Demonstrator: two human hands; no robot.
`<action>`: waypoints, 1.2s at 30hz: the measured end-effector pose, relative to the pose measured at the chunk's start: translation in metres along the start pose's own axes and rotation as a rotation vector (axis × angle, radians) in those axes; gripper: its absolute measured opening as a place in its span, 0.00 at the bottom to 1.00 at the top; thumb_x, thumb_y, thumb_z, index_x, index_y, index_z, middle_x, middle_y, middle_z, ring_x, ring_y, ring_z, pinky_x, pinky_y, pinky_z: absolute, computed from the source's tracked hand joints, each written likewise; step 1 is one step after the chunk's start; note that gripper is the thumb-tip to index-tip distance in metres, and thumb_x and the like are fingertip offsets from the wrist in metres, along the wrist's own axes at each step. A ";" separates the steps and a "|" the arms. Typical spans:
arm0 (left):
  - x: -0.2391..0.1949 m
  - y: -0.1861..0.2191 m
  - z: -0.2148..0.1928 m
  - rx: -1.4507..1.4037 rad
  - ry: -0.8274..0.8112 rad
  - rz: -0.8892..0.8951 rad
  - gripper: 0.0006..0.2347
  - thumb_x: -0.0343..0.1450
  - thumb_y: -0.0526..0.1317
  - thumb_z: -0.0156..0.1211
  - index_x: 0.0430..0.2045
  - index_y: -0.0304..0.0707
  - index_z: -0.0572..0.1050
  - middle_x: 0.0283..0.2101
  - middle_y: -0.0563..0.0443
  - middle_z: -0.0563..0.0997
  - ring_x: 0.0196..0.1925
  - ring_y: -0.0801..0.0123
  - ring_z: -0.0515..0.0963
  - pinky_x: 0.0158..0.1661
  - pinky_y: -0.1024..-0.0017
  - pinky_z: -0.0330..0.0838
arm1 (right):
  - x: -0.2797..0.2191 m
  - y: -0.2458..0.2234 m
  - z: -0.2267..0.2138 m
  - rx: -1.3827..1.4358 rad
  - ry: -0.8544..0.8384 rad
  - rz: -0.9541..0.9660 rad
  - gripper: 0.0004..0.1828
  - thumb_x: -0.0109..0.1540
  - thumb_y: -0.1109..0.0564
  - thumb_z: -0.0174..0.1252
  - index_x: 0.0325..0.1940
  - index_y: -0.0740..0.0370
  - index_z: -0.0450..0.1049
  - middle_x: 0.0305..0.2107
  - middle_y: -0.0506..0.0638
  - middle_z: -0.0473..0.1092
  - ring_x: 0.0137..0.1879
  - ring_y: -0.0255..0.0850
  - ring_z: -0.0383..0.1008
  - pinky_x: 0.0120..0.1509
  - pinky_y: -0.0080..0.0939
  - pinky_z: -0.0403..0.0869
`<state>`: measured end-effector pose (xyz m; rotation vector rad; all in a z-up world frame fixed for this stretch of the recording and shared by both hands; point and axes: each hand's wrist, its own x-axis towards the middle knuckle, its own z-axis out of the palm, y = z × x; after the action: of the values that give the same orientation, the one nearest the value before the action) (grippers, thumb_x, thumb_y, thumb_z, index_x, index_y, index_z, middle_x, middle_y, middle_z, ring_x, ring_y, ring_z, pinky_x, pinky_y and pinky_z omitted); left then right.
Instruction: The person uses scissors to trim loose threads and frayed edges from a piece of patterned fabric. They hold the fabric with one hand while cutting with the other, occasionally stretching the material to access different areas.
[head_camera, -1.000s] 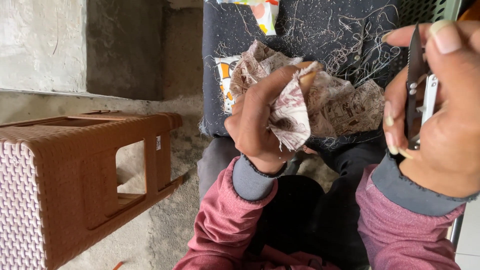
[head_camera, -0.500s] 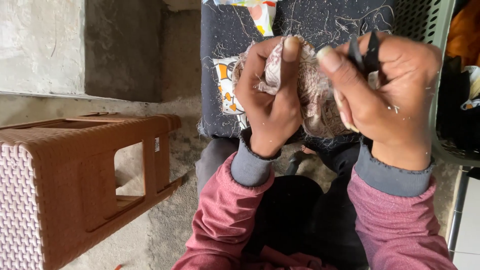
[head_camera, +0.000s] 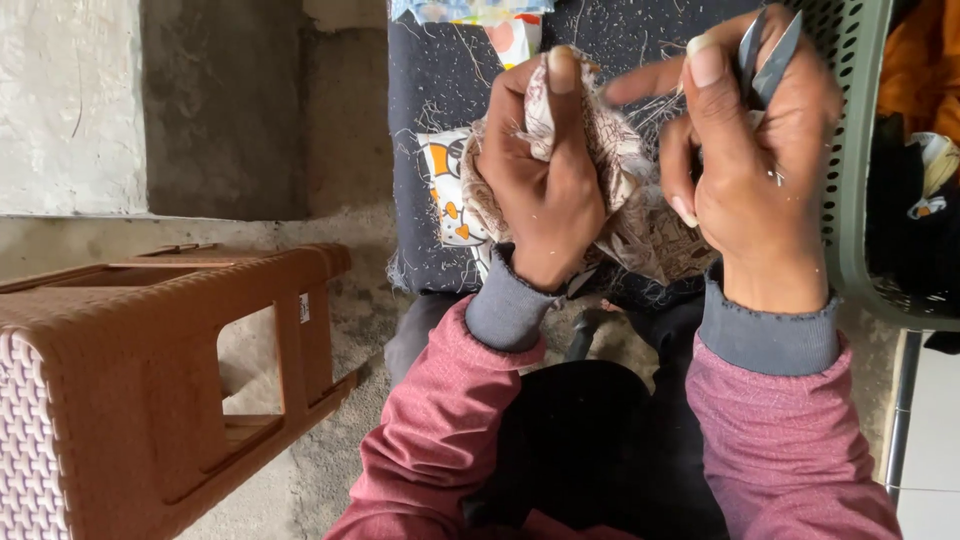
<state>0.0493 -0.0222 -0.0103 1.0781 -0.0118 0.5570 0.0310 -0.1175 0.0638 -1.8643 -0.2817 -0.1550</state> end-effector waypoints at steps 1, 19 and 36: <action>0.001 -0.007 -0.003 0.024 -0.026 0.038 0.06 0.81 0.46 0.51 0.39 0.48 0.71 0.34 0.61 0.73 0.34 0.79 0.68 0.36 0.77 0.65 | 0.001 0.009 0.002 0.073 0.030 0.101 0.12 0.79 0.51 0.40 0.46 0.60 0.54 0.42 0.67 0.75 0.13 0.37 0.56 0.17 0.32 0.52; 0.016 -0.032 -0.037 0.149 -0.090 -0.011 0.05 0.82 0.43 0.47 0.40 0.47 0.67 0.32 0.61 0.70 0.30 0.79 0.63 0.31 0.77 0.60 | -0.001 0.069 0.009 0.152 -0.145 0.183 0.26 0.62 0.56 0.65 0.59 0.72 0.66 0.50 0.59 0.70 0.57 0.50 0.76 0.56 0.44 0.82; 0.030 -0.015 -0.031 0.026 -0.015 -0.025 0.10 0.80 0.49 0.48 0.33 0.49 0.67 0.31 0.63 0.66 0.34 0.81 0.61 0.38 0.79 0.61 | -0.026 0.057 -0.016 -0.165 -0.185 0.327 0.15 0.61 0.61 0.74 0.38 0.65 0.70 0.26 0.45 0.61 0.32 0.32 0.62 0.41 0.30 0.73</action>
<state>0.0734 0.0111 -0.0296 1.1064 -0.0038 0.5279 0.0222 -0.1520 0.0102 -2.0642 -0.0885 0.2252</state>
